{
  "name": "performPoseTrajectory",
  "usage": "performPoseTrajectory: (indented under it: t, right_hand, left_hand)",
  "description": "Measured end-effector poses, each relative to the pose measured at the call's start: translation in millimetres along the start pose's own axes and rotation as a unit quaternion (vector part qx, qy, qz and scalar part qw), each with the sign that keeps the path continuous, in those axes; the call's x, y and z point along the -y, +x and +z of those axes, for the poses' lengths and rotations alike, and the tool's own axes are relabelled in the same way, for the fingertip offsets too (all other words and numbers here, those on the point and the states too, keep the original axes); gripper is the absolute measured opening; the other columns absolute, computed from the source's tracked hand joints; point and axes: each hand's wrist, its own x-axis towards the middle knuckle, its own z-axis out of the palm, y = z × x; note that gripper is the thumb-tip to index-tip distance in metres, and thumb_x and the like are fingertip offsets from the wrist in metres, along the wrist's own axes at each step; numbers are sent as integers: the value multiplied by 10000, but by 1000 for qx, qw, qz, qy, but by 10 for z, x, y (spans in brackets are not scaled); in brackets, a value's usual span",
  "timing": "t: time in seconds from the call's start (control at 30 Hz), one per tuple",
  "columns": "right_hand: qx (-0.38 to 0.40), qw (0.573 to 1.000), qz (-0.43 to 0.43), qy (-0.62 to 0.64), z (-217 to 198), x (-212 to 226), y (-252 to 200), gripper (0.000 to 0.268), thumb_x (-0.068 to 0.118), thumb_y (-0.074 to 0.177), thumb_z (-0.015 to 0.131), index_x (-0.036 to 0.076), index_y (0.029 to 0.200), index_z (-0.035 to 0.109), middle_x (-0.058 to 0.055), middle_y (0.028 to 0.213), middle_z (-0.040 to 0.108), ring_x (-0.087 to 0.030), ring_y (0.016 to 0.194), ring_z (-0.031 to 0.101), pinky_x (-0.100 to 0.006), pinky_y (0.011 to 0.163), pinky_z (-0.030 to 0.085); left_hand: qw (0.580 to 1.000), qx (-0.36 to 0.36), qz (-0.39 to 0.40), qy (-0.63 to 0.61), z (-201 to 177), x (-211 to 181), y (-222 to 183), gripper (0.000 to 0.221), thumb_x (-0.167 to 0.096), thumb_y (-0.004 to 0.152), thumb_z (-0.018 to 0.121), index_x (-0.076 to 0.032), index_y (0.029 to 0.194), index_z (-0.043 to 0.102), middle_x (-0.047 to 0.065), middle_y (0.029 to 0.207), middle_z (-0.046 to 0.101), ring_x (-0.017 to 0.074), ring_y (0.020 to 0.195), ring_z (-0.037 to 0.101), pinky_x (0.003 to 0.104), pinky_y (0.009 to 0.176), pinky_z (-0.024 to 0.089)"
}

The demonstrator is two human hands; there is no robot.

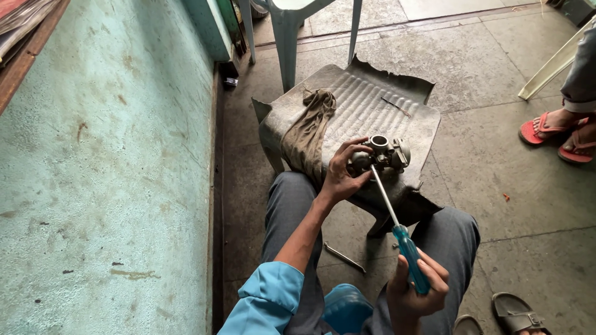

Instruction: The recorder is using a screwdriver to disassemble or adjust components on a motorcycle carburetor.

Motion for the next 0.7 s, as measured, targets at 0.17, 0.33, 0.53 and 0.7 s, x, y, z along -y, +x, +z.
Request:
performPoseTrajectory:
  t: [0.17, 0.33, 0.53, 0.7]
  right_hand:
    - [24, 999, -11, -36, 19, 34, 45, 337, 134, 980, 745, 8, 1129, 471, -225, 1121, 647, -273, 1026, 740, -290, 788, 637]
    - [33, 993, -56, -95, -2, 21, 7, 333, 128, 976, 754, 15, 1127, 479, -200, 1094, 614, -307, 1090, 721, -328, 836, 616]
    - [40, 994, -32, -94, 32, 45, -4, 316, 119, 987, 739, 13, 1145, 487, -184, 1095, 589, -305, 1093, 722, -317, 845, 615]
    - [47, 993, -58, -94, 71, 11, -15, 320, 121, 969, 742, 9, 1146, 499, -192, 1101, 582, -313, 1094, 715, -333, 857, 614]
  left_hand:
    - [1000, -12, -1, 6, 18, -15, -4, 399, -38, 768, 808, -85, 1142, 676, 79, 1446, 577, 259, 1289, 651, 346, 1045, 629]
    - [999, -30, 20, 19, 64, -6, -31, 413, -64, 755, 827, -82, 1137, 672, 82, 1434, 595, 278, 1319, 630, 385, 1089, 600]
    - [998, -42, 33, 46, 82, -8, -44, 433, -77, 711, 872, -70, 1101, 683, 89, 1426, 602, 296, 1334, 608, 428, 1145, 531]
    - [998, -47, 33, 29, 91, 14, -45, 385, -84, 728, 876, -73, 1058, 678, 77, 1416, 605, 278, 1326, 623, 413, 1132, 556]
